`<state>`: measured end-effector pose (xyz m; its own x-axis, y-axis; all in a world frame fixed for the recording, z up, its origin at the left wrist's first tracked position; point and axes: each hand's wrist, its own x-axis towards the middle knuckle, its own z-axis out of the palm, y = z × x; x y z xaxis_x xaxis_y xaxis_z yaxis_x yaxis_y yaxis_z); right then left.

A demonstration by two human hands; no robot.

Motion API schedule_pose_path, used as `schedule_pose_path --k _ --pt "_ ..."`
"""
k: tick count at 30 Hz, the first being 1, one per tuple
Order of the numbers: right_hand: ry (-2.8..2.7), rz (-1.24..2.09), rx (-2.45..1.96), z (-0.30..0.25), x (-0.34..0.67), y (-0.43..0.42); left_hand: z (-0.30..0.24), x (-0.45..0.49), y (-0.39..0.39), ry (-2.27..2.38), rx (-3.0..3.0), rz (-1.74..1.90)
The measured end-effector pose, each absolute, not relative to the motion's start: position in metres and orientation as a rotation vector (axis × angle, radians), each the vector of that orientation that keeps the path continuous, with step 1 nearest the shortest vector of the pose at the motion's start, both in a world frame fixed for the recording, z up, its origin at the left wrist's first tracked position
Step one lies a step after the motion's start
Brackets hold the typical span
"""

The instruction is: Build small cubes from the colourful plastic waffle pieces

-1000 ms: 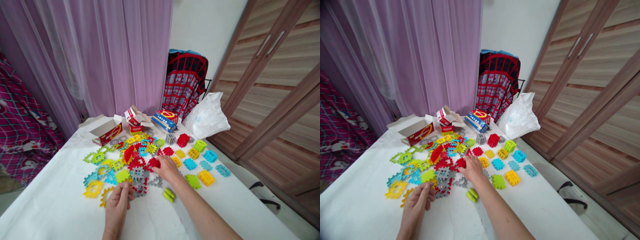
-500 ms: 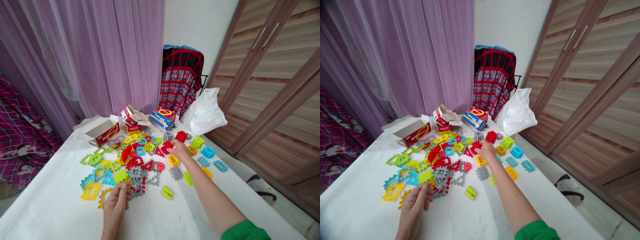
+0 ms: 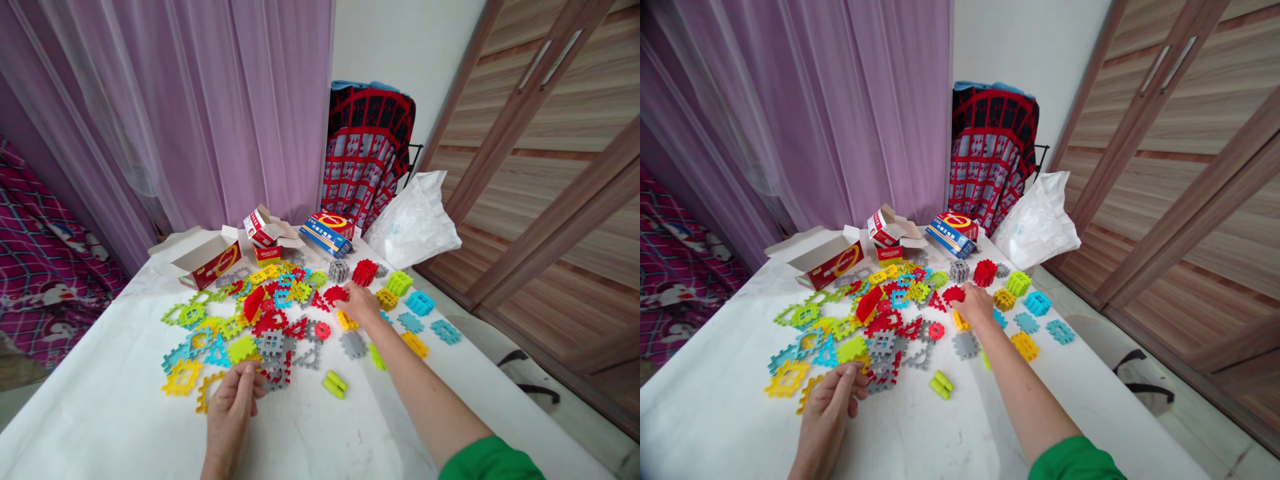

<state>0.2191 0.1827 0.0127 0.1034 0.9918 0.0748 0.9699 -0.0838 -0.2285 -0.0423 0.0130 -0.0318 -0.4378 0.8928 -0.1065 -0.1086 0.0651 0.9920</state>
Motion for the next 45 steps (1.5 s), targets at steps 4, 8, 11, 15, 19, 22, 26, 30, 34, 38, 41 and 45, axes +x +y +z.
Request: schedule_pose_path --k 4,8,11,15,19,22,26,30,34,38,41,45 --pt "-1.987 0.121 -2.165 0.013 0.218 0.182 -0.029 -0.04 0.012 1.517 0.827 1.505" --pt "-2.008 0.118 -2.179 0.017 0.215 0.181 -0.027 -0.04 0.011 1.52 0.841 1.503" --pt "-2.028 0.111 -2.175 0.02 0.214 0.179 -0.027 -0.041 0.011 1.517 0.844 1.492" --pt "-2.043 0.107 -2.186 0.021 0.213 0.177 -0.025 -0.038 0.011 1.507 0.849 1.504" --pt "-2.047 0.099 -2.206 0.021 0.213 0.178 -0.022 -0.032 0.01 1.533 0.862 1.55" --pt "-2.065 0.107 -2.205 0.024 0.212 0.179 -0.021 -0.031 0.011 1.545 0.875 1.546" --pt "-2.098 0.111 -2.21 0.029 0.211 0.179 -0.023 -0.035 0.012 1.553 0.899 1.476" --pt "-2.112 0.119 -2.221 0.029 0.21 0.178 -0.025 -0.038 0.011 1.557 0.909 1.466" --pt "-2.118 0.113 -2.237 0.027 0.21 0.18 -0.024 -0.036 0.011 1.568 0.896 1.464" --pt "-2.137 0.113 -2.26 0.027 0.208 0.182 -0.022 -0.034 0.011 1.564 0.895 1.46" --pt "-2.147 0.11 -2.267 0.027 0.206 0.183 -0.021 -0.035 0.011 1.562 0.902 1.459" --pt "-2.142 0.128 -2.277 0.027 0.202 0.182 -0.021 -0.036 0.011 1.556 0.922 1.451"
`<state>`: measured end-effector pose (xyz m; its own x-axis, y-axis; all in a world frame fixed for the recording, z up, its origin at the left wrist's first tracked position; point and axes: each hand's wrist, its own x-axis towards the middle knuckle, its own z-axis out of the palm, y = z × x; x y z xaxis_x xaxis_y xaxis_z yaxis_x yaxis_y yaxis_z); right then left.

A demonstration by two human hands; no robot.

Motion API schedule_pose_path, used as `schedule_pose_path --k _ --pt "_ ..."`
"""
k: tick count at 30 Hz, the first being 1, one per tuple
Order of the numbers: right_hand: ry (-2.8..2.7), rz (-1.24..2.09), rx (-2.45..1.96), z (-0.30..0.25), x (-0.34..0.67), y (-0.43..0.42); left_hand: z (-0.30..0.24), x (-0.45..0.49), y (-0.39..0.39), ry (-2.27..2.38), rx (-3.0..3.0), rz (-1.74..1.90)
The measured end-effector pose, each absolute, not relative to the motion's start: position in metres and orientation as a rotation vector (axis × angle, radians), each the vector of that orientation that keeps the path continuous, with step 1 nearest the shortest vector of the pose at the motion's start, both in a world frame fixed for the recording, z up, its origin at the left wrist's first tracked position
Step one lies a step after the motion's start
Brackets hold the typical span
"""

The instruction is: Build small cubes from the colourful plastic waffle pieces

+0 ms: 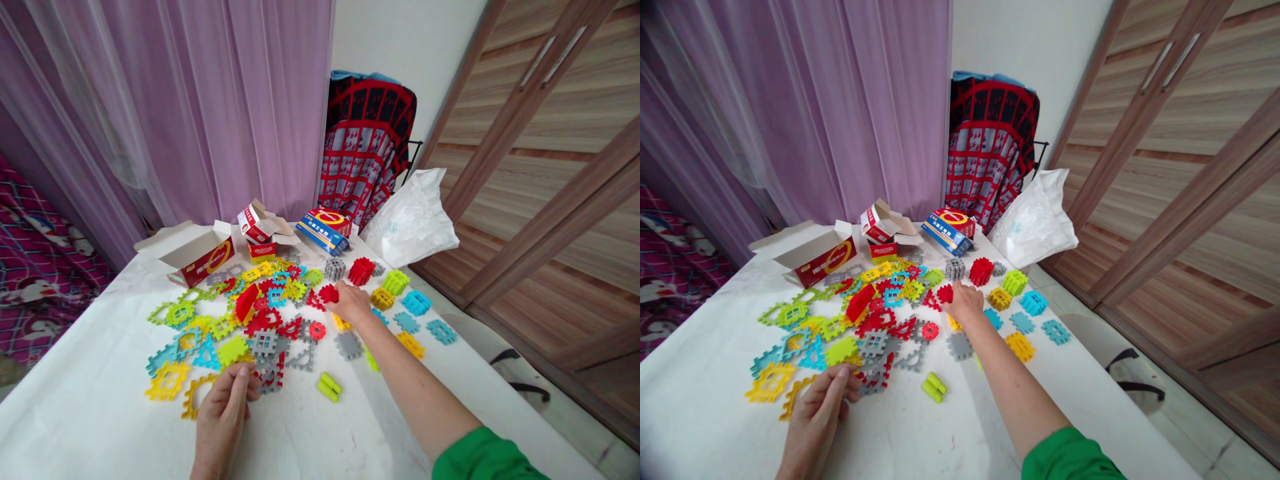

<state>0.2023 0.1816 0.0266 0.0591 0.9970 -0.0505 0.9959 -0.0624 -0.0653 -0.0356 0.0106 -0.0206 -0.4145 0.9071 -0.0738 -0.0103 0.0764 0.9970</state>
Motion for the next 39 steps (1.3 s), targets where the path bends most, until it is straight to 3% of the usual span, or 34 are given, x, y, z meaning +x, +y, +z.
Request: schedule_pose_path --k 22,27,35,39 --pt "-2.07 0.207 -2.352 0.041 0.203 0.184 -0.025 -0.035 0.013 1.532 0.889 1.494" --pt "-1.886 0.154 -2.051 0.042 0.22 0.164 -0.024 -0.027 0.012 1.533 0.845 1.591" --pt "-1.802 0.161 -1.331 -0.021 0.187 0.085 -0.041 -0.035 0.019 1.531 0.838 1.596" --pt "-1.845 0.103 -1.121 -0.026 0.174 0.069 -0.04 -0.038 0.019 1.499 0.902 1.596"
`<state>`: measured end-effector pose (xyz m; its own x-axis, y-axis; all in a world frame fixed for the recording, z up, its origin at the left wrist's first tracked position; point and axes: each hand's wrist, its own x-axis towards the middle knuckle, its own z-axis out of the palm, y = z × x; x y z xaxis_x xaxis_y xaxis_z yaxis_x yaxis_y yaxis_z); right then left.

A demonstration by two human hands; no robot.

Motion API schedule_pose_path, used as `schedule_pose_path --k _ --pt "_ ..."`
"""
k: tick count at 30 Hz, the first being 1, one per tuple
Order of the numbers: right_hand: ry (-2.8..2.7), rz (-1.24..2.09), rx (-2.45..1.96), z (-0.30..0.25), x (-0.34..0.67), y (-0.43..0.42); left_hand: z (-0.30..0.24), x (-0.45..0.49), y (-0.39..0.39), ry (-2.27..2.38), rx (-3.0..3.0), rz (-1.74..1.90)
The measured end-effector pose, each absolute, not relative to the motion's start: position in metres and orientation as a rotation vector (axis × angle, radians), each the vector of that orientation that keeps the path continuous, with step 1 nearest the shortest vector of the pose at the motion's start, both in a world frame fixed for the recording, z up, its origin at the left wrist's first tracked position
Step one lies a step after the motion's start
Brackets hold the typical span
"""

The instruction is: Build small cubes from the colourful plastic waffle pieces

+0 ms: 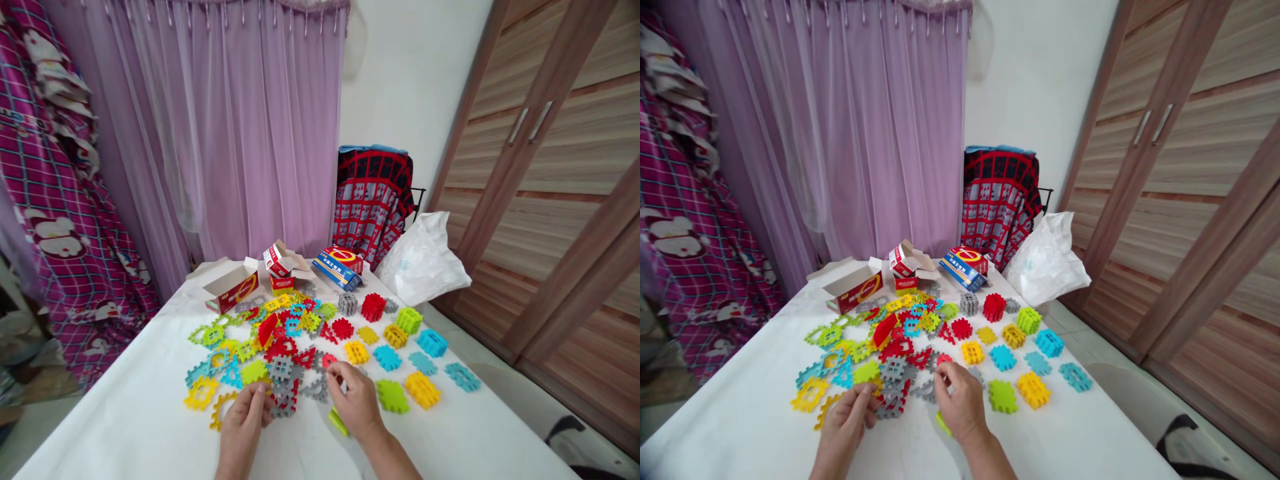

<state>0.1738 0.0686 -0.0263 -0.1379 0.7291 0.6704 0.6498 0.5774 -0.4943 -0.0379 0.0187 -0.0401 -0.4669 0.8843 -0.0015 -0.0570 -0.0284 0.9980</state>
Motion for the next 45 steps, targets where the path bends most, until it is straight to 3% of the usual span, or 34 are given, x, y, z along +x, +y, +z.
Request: schedule_pose_path --k 28,45 --pt "-1.906 0.089 -0.915 -0.03 0.165 0.048 -0.035 -0.025 0.01 1.909 1.349 1.521" --pt "-1.817 0.112 -1.068 -0.044 0.172 0.062 -0.033 -0.026 0.01 1.888 1.452 1.527"
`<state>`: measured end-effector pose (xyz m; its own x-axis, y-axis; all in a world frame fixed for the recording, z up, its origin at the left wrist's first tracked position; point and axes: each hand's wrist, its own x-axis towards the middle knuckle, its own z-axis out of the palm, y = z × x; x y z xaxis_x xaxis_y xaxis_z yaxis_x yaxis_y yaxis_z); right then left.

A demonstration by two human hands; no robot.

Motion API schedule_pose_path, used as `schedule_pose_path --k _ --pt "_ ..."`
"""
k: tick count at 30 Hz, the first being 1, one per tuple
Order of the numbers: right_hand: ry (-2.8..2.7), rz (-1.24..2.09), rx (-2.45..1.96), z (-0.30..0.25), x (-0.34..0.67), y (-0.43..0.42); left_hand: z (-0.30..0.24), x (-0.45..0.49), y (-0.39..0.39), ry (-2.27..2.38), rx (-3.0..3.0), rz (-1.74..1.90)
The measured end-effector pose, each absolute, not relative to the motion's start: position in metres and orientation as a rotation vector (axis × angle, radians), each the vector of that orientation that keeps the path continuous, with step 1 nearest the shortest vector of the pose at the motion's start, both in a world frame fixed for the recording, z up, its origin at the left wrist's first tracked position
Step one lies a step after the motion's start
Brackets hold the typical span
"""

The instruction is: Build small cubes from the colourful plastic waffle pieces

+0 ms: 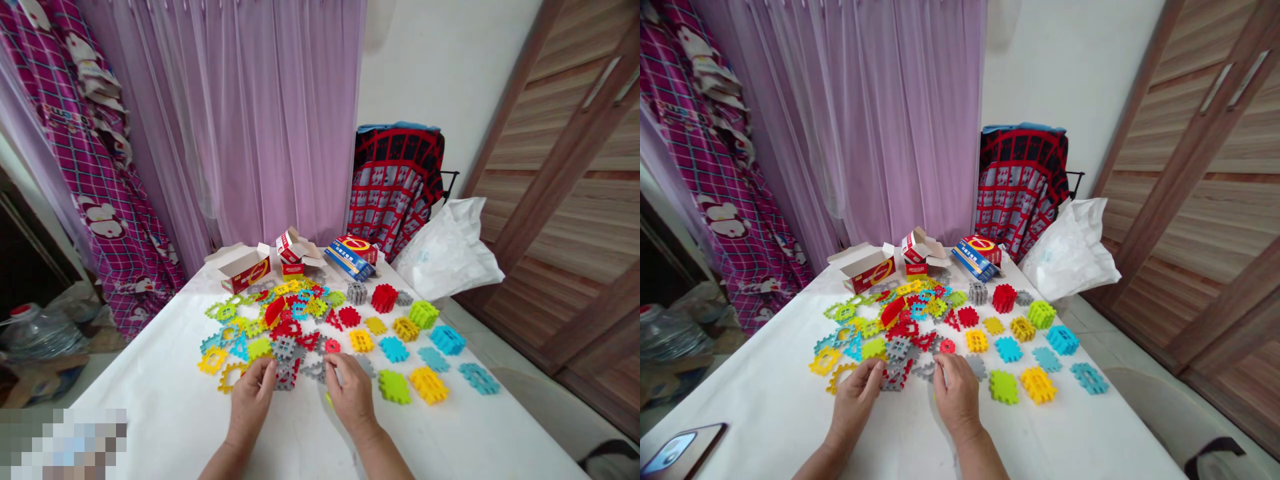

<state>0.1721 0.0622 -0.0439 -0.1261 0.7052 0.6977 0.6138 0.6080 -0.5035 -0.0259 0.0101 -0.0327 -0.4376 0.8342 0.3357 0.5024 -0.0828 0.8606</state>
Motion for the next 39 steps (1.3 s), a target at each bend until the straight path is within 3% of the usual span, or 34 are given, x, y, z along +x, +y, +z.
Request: schedule_pose_path --k 12,23,30,33,39 --pt "-2.325 0.299 -1.364 0.021 0.127 0.124 -0.035 -0.04 0.011 1.786 1.152 1.668" --pt "-2.408 0.238 -1.69 0.018 0.067 0.141 -0.037 -0.038 0.024 1.801 1.088 1.778" --pt "-2.27 0.256 -1.73 0.026 0.091 0.143 -0.038 -0.037 0.023 1.767 1.09 1.776" --pt "-1.987 0.432 -1.657 0.02 0.123 0.141 -0.038 -0.035 0.022 1.763 1.136 1.78" --pt "-1.435 1.182 -1.335 0.002 0.148 0.11 -0.04 -0.027 0.019 1.683 1.311 1.667"
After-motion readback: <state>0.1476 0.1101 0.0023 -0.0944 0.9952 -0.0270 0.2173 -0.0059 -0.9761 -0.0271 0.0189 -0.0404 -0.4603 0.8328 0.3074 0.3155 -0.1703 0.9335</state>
